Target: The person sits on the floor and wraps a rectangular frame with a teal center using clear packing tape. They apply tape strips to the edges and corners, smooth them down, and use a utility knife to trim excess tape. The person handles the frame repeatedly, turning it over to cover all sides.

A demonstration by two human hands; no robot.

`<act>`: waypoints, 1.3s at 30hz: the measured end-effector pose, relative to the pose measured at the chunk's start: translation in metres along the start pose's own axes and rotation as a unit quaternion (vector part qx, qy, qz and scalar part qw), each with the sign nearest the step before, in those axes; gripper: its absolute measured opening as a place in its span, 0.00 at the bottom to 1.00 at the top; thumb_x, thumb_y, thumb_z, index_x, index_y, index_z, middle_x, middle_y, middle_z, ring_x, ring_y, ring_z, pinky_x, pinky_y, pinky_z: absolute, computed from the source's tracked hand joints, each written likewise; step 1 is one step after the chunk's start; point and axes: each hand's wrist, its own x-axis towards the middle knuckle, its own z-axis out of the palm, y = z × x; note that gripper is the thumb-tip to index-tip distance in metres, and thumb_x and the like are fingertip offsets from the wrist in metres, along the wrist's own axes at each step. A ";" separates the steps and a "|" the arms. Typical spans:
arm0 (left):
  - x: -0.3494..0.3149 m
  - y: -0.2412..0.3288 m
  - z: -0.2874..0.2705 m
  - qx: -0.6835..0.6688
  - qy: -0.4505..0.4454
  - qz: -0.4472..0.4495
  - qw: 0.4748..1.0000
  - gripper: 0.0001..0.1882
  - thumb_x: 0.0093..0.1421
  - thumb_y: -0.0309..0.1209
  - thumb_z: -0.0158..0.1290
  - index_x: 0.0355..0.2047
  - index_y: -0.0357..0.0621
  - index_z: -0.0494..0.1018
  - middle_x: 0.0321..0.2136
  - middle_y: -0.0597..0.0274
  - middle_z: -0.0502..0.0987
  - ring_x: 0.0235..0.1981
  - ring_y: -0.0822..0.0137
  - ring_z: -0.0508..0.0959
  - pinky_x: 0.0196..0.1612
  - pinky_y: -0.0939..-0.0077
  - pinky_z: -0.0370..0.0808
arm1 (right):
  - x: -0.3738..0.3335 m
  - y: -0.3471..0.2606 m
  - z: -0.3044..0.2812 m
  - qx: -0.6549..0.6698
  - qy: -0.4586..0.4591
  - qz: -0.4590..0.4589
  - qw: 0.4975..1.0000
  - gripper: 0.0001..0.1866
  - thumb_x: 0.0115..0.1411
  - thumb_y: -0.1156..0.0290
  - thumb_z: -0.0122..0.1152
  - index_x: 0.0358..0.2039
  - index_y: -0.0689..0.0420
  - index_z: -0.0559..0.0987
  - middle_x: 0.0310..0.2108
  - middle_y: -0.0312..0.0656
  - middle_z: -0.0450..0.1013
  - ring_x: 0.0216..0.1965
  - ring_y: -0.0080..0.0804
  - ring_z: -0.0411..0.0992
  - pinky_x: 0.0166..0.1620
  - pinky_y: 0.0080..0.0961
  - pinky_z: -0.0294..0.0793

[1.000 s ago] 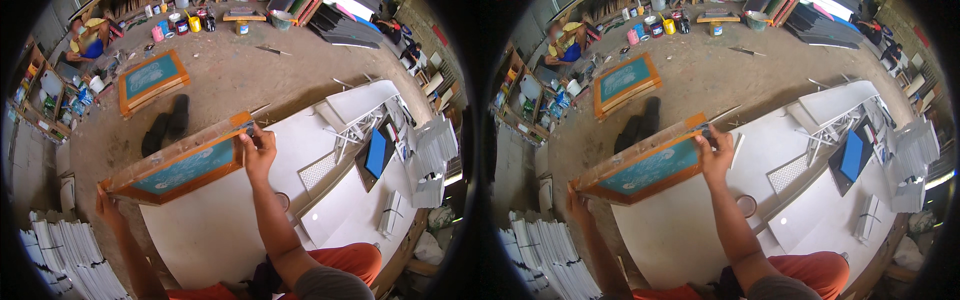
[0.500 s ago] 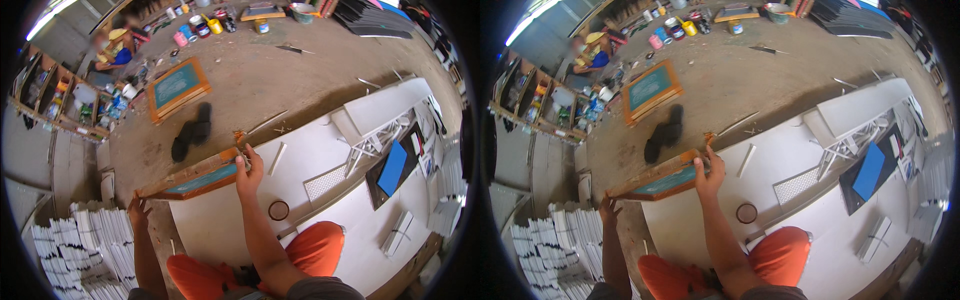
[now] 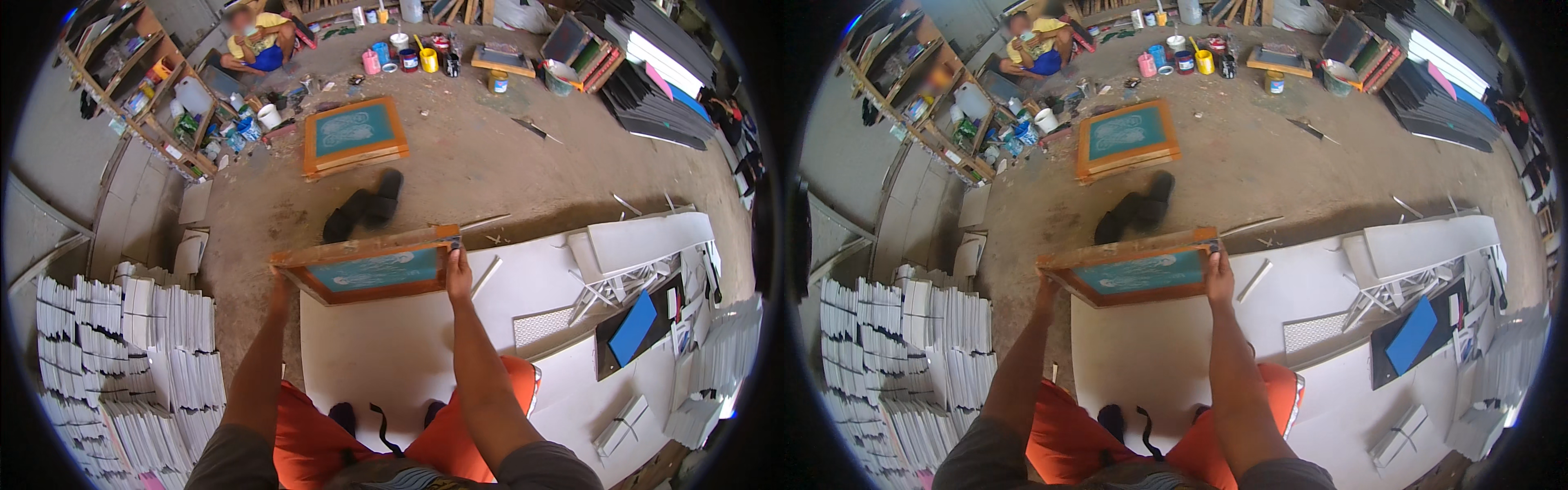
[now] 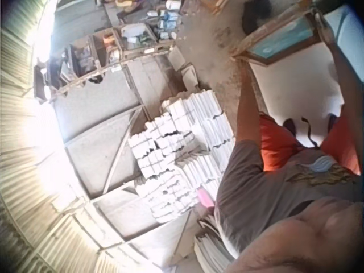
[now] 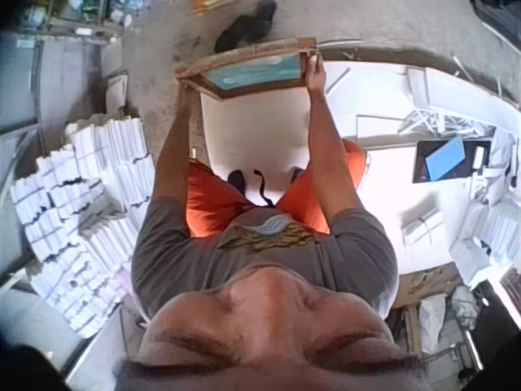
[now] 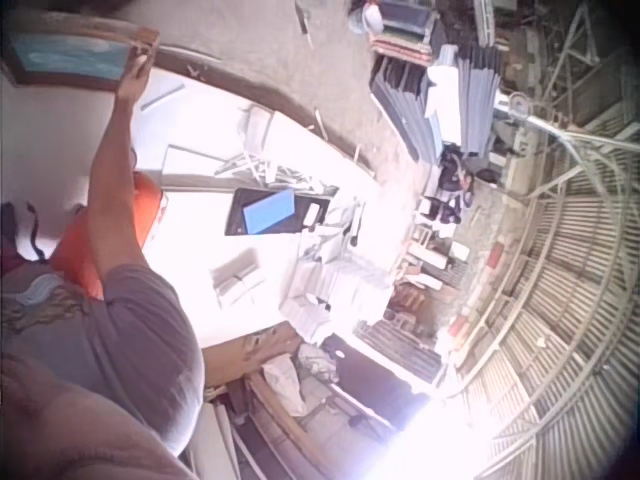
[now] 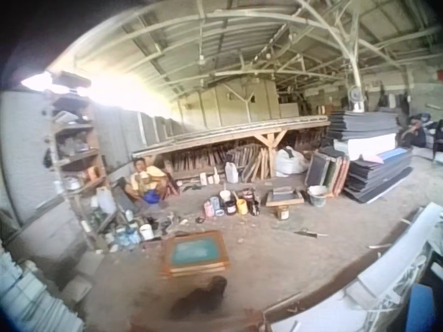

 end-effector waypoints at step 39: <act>-0.015 0.038 -0.041 0.092 -0.200 -0.195 0.956 0.23 0.71 0.42 0.52 0.53 0.31 0.76 0.42 0.48 0.82 0.35 0.63 0.83 0.39 0.67 0.79 | 0.029 -0.078 -0.079 0.161 -0.262 -0.066 0.949 0.35 0.72 0.45 0.50 0.61 0.68 0.72 0.52 0.51 0.76 0.50 0.31 0.76 0.52 0.29 0.75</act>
